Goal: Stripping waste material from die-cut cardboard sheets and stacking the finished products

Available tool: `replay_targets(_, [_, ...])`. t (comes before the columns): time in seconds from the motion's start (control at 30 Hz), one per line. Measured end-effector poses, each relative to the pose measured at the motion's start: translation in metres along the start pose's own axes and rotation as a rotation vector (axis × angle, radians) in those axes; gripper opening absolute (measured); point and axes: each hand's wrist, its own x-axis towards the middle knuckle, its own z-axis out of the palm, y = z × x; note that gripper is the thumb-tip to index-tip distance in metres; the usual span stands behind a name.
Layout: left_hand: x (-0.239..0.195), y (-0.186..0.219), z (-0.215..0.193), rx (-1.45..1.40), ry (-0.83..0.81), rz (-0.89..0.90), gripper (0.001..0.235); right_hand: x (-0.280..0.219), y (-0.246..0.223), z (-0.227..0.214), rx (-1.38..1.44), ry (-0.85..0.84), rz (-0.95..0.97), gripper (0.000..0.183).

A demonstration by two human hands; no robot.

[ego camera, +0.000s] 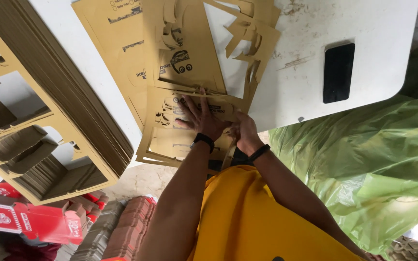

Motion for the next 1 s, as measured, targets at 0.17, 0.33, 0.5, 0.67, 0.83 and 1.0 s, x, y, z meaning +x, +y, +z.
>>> replay_targets(0.17, [0.000,-0.010,0.007,0.009,0.020,0.036,0.144,0.003,0.010,-0.006,-0.234,0.004,-0.210,0.037])
replay_targets(0.33, [-0.001,-0.022,0.011,-0.020,0.040,0.103,0.149,0.018,0.012,-0.011,-0.304,0.032,-0.216,0.031])
replay_targets(0.5, [0.003,-0.038,0.016,-0.046,0.039,0.182,0.154,-0.026,0.011,-0.002,-0.521,0.255,-0.451,0.046])
replay_targets(0.67, [0.039,-0.066,0.069,-0.093,0.186,0.319,0.140,-0.086,0.016,0.024,-0.750,0.312,-0.751,0.056])
replay_targets(0.83, [0.051,-0.073,0.095,0.064,0.333,0.239,0.115,-0.047,0.056,0.012,-0.725,0.426,-0.858,0.070])
replay_targets(1.0, [0.055,-0.059,0.109,0.178,0.589,0.129,0.120,-0.052,0.060,0.020,-0.663,0.464,-0.991,0.063])
